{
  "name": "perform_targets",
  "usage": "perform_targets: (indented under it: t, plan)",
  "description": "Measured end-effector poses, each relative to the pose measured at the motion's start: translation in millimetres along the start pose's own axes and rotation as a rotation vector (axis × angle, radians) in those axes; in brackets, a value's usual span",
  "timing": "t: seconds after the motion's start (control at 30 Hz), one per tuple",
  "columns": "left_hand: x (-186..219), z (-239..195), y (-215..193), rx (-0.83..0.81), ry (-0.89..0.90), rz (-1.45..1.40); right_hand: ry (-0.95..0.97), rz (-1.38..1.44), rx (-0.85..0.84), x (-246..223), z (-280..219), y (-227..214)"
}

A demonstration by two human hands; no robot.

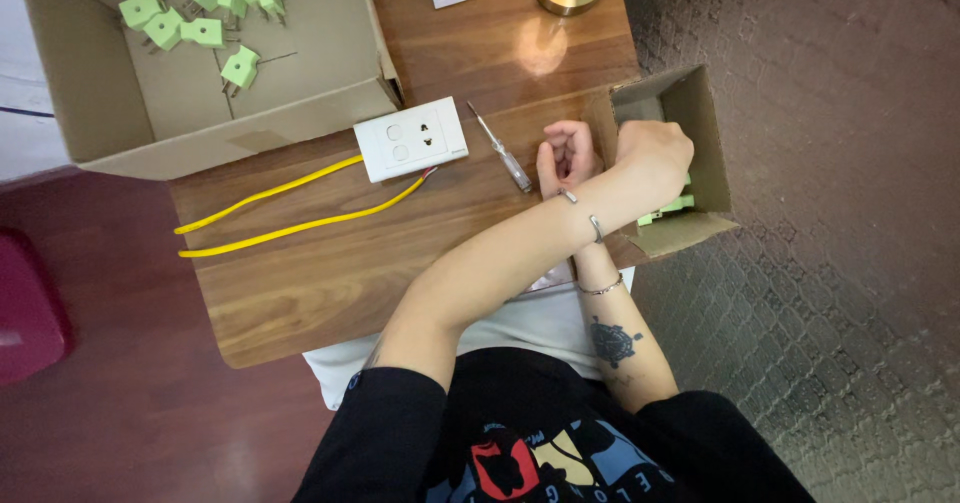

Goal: The person assembles green plastic power plugs by hand using a small screwdriver, taking parts from cardboard boxes on a wooden table.

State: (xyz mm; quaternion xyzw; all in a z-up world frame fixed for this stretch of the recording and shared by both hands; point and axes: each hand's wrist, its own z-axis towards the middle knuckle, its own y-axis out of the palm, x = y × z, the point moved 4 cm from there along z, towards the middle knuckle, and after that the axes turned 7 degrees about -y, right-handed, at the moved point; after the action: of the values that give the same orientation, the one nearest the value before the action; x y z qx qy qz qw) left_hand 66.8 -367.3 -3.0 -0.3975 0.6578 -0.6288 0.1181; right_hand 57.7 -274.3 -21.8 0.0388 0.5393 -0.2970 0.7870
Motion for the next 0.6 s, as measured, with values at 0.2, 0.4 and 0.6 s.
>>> perform_targets:
  t: [0.2,0.4,0.6]
  plan:
    - [0,6,7,-0.029,0.011,-0.033,0.008,0.017,0.016,-3,0,0]
    - [-6,-36,-60,0.096,0.119,-0.076,0.055,0.022,0.015,11,-8,2]
    - [-72,-111,-181,0.237,0.360,-0.296,0.099,0.027,-0.002,-19,-1,1]
